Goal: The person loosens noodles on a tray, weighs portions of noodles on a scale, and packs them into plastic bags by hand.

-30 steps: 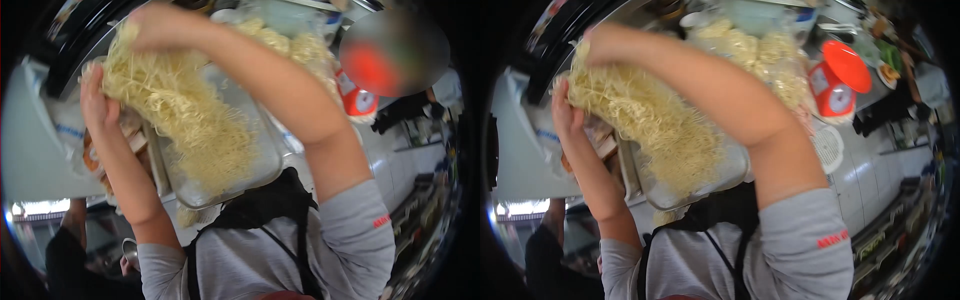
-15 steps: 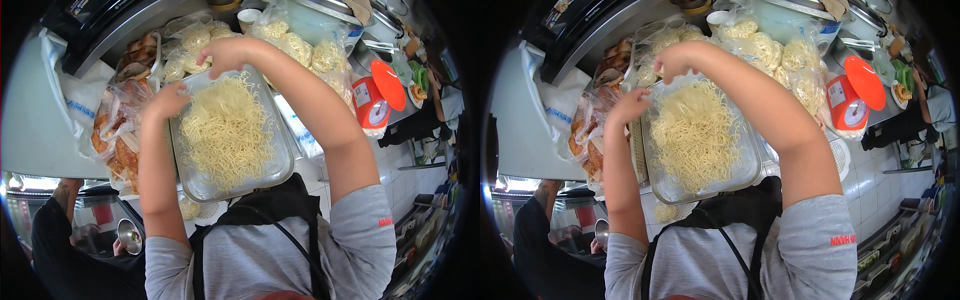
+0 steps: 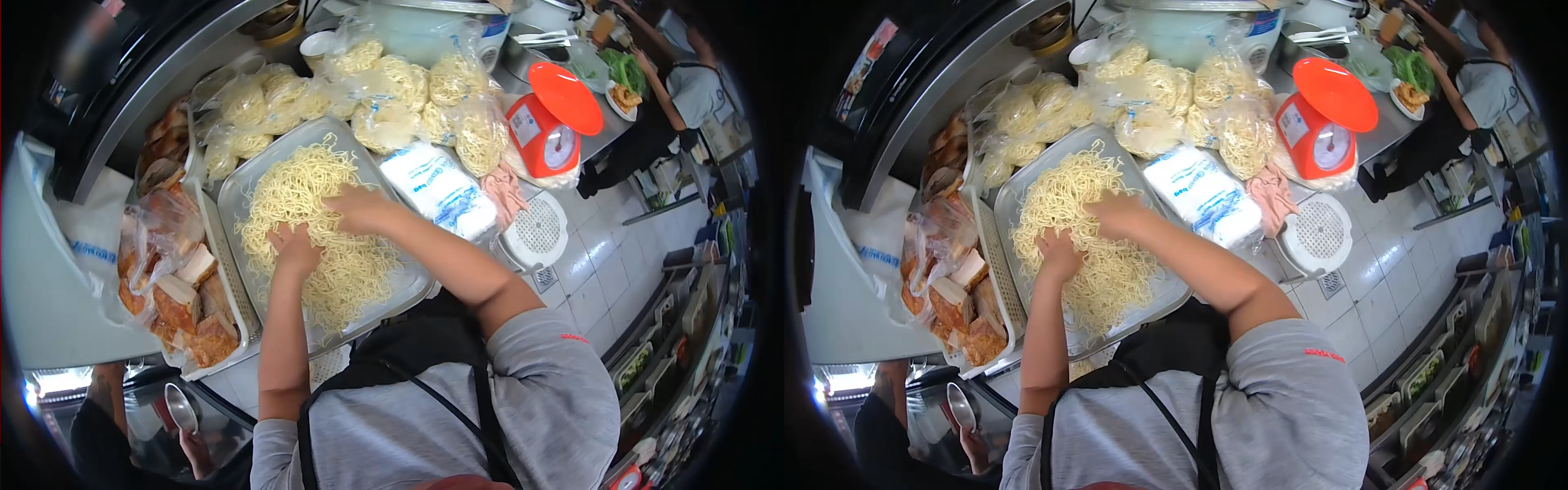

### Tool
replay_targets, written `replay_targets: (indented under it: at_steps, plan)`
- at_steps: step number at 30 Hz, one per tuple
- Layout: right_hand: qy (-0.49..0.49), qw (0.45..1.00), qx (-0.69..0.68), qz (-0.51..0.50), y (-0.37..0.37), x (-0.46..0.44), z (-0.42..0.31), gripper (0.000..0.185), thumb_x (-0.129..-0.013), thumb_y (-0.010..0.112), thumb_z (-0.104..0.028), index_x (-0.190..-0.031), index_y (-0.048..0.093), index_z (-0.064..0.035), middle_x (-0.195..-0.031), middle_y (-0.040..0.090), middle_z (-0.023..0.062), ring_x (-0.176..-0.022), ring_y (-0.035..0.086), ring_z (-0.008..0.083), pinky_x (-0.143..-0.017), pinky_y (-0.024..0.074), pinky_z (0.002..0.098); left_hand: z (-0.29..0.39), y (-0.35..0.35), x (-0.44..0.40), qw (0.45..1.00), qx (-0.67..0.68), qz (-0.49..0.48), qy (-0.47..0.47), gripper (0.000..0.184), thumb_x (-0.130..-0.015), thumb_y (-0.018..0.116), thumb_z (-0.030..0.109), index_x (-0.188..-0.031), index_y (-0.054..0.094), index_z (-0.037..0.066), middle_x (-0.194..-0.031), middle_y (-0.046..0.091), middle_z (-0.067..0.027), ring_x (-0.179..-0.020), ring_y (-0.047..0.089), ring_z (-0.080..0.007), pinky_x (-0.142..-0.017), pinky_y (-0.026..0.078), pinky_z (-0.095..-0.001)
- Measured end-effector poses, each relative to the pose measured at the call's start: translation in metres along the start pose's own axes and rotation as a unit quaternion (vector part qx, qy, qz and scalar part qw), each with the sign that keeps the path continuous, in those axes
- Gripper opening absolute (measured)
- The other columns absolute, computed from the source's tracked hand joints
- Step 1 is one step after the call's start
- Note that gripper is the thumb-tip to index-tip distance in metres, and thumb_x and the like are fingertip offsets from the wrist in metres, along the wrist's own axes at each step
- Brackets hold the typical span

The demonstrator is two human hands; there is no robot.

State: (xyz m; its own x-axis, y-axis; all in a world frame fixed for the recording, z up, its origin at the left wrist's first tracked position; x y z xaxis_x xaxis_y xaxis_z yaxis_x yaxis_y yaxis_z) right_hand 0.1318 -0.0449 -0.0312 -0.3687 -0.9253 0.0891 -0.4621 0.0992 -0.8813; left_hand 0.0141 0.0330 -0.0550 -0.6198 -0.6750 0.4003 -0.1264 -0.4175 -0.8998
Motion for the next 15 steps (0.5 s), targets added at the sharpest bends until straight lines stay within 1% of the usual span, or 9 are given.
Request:
replay_targets:
  at_steps: [1,3,4,5,6,8,11,14,15]
  plan:
    - [-0.023,0.998,0.013,0.051,-0.017,0.014,0.009,0.044,-0.072,0.052,-0.018,-0.115,0.045,-0.0204,-0.112,0.045,0.0156,-0.102,0.045,0.0290,-0.084,0.0372,0.0339,0.000,-0.002,-0.001,1.000,0.001,-0.003,-0.004,0.057,-0.072,0.059,0.021,-0.120,0.033,0.006,-0.132,0.006,-0.0233,-0.120,-0.003,-0.0447,-0.096,0.023,-0.0442]
    - [0.052,0.998,-0.009,0.024,-0.063,0.045,0.038,0.039,-0.072,0.048,-0.012,-0.111,0.049,-0.0190,-0.103,0.051,0.0137,-0.094,0.051,0.0280,-0.080,0.0403,0.0358,0.001,-0.003,-0.001,1.000,-0.011,0.001,-0.002,0.057,-0.072,0.059,0.021,-0.120,0.033,0.006,-0.132,0.005,-0.0234,-0.120,-0.003,-0.0442,-0.096,0.024,-0.0441]
    - [0.058,0.988,-0.046,0.137,-0.075,0.066,0.068,0.036,-0.072,0.046,-0.009,-0.107,0.052,-0.0146,-0.101,0.052,0.0137,-0.093,0.051,0.0282,-0.078,0.0408,0.0352,0.001,-0.002,0.000,1.000,-0.017,0.002,-0.001,0.057,-0.072,0.059,0.021,-0.120,0.033,0.006,-0.132,0.004,-0.0234,-0.121,-0.003,-0.0439,-0.096,0.024,-0.0441]
    - [0.103,0.984,-0.019,0.143,-0.088,0.086,0.096,0.034,-0.071,0.046,-0.009,-0.104,0.054,-0.0100,-0.099,0.053,0.0140,-0.091,0.051,0.0283,-0.078,0.0407,0.0346,0.001,-0.001,0.002,1.000,-0.014,0.011,0.004,0.057,-0.072,0.059,0.021,-0.120,0.033,0.005,-0.132,0.004,-0.0234,-0.121,-0.003,-0.0435,-0.096,0.024,-0.0441]
    - [0.154,0.971,-0.008,0.185,-0.097,0.110,0.125,0.032,-0.070,0.047,-0.010,-0.101,0.055,-0.0070,-0.095,0.054,0.0137,-0.089,0.052,0.0291,-0.078,0.0405,0.0346,0.000,-0.001,0.004,1.000,-0.010,0.019,0.008,0.057,-0.072,0.059,0.020,-0.120,0.032,0.005,-0.132,0.004,-0.0234,-0.121,-0.003,-0.0432,-0.095,0.025,-0.0442]
    - [0.314,0.947,0.006,0.063,-0.108,0.148,0.162,0.035,-0.072,0.051,-0.012,-0.107,0.049,-0.0095,-0.109,0.047,0.0161,-0.098,0.047,0.0304,-0.081,0.0389,0.0350,0.002,-0.002,0.006,0.999,-0.002,0.035,0.011,0.058,-0.072,0.059,0.021,-0.121,0.032,0.005,-0.132,0.005,-0.0230,-0.121,-0.003,-0.0424,-0.095,0.025,-0.0450]
    - [0.230,0.960,0.022,0.159,-0.083,0.173,0.193,0.040,-0.072,0.049,-0.012,-0.111,0.042,-0.0072,-0.116,0.041,0.0178,-0.104,0.043,0.0323,-0.082,0.0378,0.0375,0.004,-0.002,0.013,0.999,0.000,0.053,0.003,0.061,-0.072,0.059,0.022,-0.123,0.029,0.008,-0.133,0.005,-0.0214,-0.122,-0.001,-0.0410,-0.094,0.024,-0.0483]
    - [0.109,0.960,0.177,0.187,-0.047,0.180,0.200,0.043,-0.071,0.043,-0.008,-0.112,0.036,-0.0036,-0.122,0.033,0.0180,-0.112,0.035,0.0336,-0.083,0.0361,0.0441,-0.007,0.010,0.008,0.997,-0.019,0.069,-0.019,0.065,-0.072,0.057,0.027,-0.127,0.024,0.015,-0.135,0.004,-0.0177,-0.123,0.001,-0.0388,-0.094,0.020,-0.0541]
    - [0.058,0.956,0.170,0.230,-0.054,0.178,0.191,0.042,-0.069,0.043,-0.005,-0.111,0.039,-0.0038,-0.120,0.035,0.0174,-0.111,0.035,0.0352,-0.086,0.0346,0.0436,-0.011,0.011,0.007,0.996,-0.031,0.070,-0.037,0.067,-0.072,0.057,0.029,-0.129,0.022,0.018,-0.136,0.005,-0.0160,-0.124,0.002,-0.0381,-0.093,0.017,-0.0565]
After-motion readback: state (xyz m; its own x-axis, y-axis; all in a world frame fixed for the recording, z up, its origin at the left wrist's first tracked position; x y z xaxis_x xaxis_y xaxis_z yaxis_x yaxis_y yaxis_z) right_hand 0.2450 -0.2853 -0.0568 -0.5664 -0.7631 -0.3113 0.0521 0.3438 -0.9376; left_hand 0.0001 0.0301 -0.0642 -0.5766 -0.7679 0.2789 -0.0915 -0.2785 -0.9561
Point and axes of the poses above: each hand's wrist, its own x-axis away from the middle knuckle, its own y-axis out of the palm, z = x × y, the point moved 6 cm from there along -x, towards the middle knuckle
